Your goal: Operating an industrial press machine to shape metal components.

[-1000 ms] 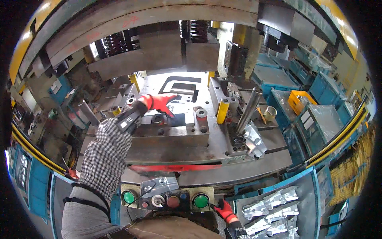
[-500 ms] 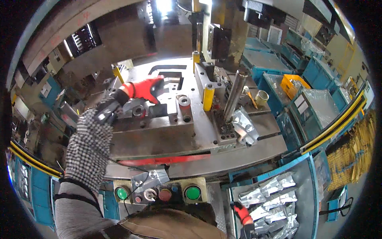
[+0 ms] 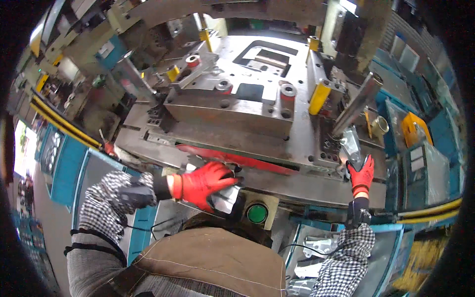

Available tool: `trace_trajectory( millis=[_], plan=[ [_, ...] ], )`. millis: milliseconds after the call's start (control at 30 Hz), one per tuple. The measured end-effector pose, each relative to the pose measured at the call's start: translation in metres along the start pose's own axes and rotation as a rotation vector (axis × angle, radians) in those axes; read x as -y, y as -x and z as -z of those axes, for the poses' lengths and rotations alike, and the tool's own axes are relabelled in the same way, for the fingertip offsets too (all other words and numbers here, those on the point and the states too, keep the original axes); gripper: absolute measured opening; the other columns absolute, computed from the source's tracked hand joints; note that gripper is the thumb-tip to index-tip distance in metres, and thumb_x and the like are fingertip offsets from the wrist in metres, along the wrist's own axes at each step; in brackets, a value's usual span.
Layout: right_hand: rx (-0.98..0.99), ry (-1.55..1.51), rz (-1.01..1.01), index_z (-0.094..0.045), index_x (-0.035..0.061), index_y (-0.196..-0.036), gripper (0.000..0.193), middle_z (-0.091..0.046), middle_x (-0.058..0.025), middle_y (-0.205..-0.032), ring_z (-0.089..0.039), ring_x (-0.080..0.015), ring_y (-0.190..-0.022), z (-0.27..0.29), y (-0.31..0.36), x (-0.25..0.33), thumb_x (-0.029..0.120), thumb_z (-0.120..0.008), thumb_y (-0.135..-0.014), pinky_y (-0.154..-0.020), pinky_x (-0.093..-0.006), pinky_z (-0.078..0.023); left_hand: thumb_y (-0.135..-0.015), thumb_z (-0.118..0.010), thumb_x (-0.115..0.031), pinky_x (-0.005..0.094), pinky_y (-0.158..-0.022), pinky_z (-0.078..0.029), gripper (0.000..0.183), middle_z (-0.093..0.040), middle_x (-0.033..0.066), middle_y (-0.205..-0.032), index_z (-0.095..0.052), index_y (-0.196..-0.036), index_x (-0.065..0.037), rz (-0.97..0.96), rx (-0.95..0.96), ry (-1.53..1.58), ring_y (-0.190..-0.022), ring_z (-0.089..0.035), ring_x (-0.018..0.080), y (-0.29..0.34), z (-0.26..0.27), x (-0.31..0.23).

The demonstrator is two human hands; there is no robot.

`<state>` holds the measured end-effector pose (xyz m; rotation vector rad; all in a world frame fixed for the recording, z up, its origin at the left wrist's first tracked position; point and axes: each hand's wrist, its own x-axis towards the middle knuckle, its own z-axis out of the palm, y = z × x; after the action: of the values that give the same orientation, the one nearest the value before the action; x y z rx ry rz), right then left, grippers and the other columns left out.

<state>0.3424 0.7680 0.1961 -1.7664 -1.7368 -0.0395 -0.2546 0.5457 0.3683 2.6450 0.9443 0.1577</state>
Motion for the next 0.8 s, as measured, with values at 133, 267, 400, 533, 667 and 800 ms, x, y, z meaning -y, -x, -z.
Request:
trace_trajectory(
  millis=[133, 267, 400, 533, 667, 800],
  plan=[
    [0.188, 0.421, -0.125, -0.027, 0.0088, -0.162, 0.128, -0.034, -0.0253, -0.163, -0.034, -0.0412, -0.15, -0.029, -0.036, -0.004, 0.066, -0.087, -0.065, -0.12, -0.0516, -0.033, -0.057, -0.088, -0.053, 0.0604, -0.11, -0.036, 0.107, -0.051, 0.0266, -0.135, -0.049, -0.143, -0.003, 0.12, -0.181, -0.087, -0.125, -0.049, 0.0446, 0.018, -0.091, 0.02],
    [0.401, 0.49, -0.282, -0.022, 0.0138, -0.164, 0.136, -0.029, -0.0273, -0.165, -0.038, -0.0441, -0.148, -0.048, -0.046, -0.016, 0.063, -0.091, -0.058, -0.118, -0.0535, -0.037, -0.059, -0.085, -0.046, 0.0646, -0.113, -0.034, 0.103, -0.051, 0.0301, -0.138, -0.049, -0.146, -0.006, 0.27, -0.175, -0.128, -0.129, -0.049, 0.0479, 0.011, -0.145, 0.05],
    [0.369, 0.41, -0.257, -0.023, 0.01, -0.163, 0.134, -0.03, -0.0253, -0.165, -0.042, -0.0435, -0.145, -0.053, -0.045, -0.02, 0.059, -0.092, -0.059, -0.116, -0.0538, -0.039, -0.055, -0.088, -0.047, 0.0653, -0.116, -0.03, 0.114, -0.047, 0.0303, -0.145, -0.044, -0.154, -0.012, 0.29, -0.129, -0.253, -0.136, -0.044, 0.0489, 0.004, -0.164, 0.072],
    [0.357, 0.336, -0.195, -0.024, 0.0074, -0.162, 0.136, -0.033, -0.0257, -0.163, -0.043, -0.0439, -0.144, -0.052, -0.042, -0.012, 0.057, -0.093, -0.057, -0.116, -0.0525, -0.04, -0.049, -0.091, -0.052, 0.0656, -0.116, -0.03, 0.124, -0.044, 0.0306, -0.148, -0.042, -0.156, -0.012, 0.413, -0.105, -0.214, -0.138, -0.042, 0.0493, 0.014, -0.17, 0.087],
    [0.387, 0.39, -0.223, -0.023, 0.0071, -0.162, 0.136, -0.034, -0.0257, -0.162, -0.044, -0.0441, -0.143, -0.054, -0.041, 0.0, 0.054, -0.094, -0.056, -0.115, -0.052, -0.041, -0.053, -0.089, -0.055, 0.064, -0.116, -0.031, 0.12, -0.044, 0.0286, -0.15, -0.044, -0.154, -0.011, 0.469, -0.08, -0.217, -0.138, -0.042, 0.0481, 0.033, -0.174, 0.099],
    [0.318, 0.452, -0.164, -0.022, 0.0081, -0.162, 0.133, -0.037, -0.0255, -0.159, -0.047, -0.044, -0.14, -0.055, -0.038, 0.009, 0.047, -0.094, -0.058, -0.113, -0.0517, -0.042, -0.056, -0.089, -0.055, 0.0635, -0.117, -0.031, 0.117, -0.043, 0.0269, -0.153, -0.044, -0.155, -0.011, 0.416, -0.088, -0.269, -0.142, -0.041, 0.0449, 0.048, -0.173, 0.106]
  ],
)
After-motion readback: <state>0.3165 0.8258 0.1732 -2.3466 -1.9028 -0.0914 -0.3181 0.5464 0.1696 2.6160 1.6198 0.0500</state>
